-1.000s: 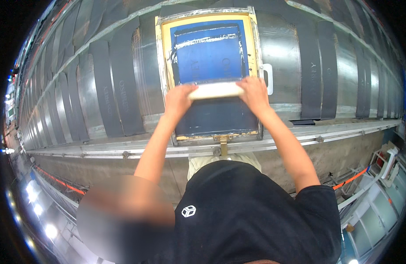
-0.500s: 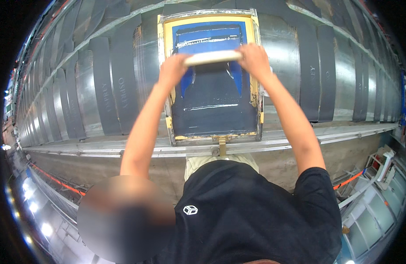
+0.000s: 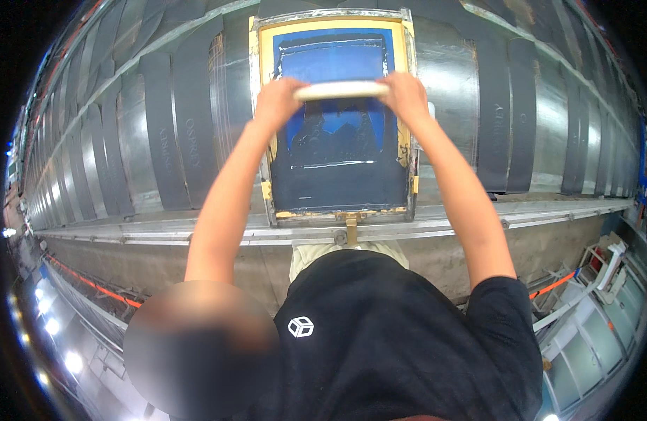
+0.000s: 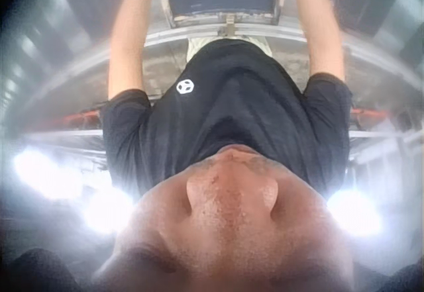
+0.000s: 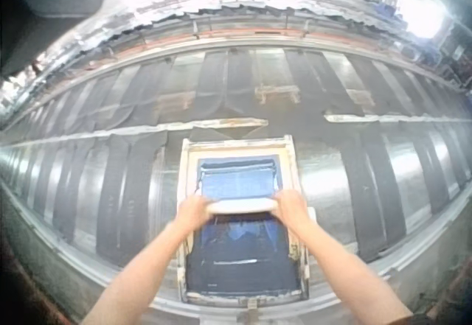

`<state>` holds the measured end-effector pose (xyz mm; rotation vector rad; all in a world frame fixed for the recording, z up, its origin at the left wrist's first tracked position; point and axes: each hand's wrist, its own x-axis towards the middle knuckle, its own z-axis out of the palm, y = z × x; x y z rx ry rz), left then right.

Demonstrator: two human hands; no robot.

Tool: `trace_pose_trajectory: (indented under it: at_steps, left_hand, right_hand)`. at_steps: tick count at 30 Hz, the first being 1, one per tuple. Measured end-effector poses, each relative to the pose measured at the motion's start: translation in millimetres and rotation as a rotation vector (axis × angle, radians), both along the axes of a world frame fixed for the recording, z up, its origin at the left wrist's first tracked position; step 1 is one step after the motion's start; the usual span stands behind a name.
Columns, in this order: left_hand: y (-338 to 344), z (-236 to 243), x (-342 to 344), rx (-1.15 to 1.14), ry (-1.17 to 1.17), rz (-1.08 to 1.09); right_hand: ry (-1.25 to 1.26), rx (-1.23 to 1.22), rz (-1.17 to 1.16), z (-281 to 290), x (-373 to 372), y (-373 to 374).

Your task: The person uses a squeegee to pull blue ink across a screen printing frame mounted on a conveyor. The person repeatedly wipes the squeegee and repositions it to continue the printing motion across the same frame.

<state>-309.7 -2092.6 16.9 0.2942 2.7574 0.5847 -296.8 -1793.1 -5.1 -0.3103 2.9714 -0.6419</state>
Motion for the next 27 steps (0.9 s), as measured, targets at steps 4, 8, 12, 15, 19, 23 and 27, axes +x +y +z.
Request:
trace_pose_trajectory:
  at_steps: [4, 8, 12, 15, 19, 23, 27]
  left_hand:
    - [-10, -11, 129, 0.098, 0.155, -0.032]
    - [-22, -19, 233, 0.099, 0.229, -0.078]
    - [-20, -6, 223, 0.120, 0.230, -0.052]
    - [-17, -9, 170, 0.084, 0.363, -0.058]
    - [-3, -6, 42, 0.039, 0.294, 0.003]
    - [2, -2, -67, -0.079, 0.151, 0.011]
    - [-1, -7, -117, -0.080, 0.162, -0.009]
  right_hand:
    - [0.073, -0.128, 0.047, -10, 127, -2]
    - [0.085, -0.126, 0.060, 2, 215, -12]
    - [0.103, -0.075, 0.071, 17, 211, -13]
    - [0.153, -0.025, 0.075, 22, 152, -11]
    - [0.252, 0.105, 0.071, 6, 25, -4]
    - [0.138, 0.171, 0.088, 7, -82, 4]
    - [0.070, 0.226, 0.035, 12, -129, 2]
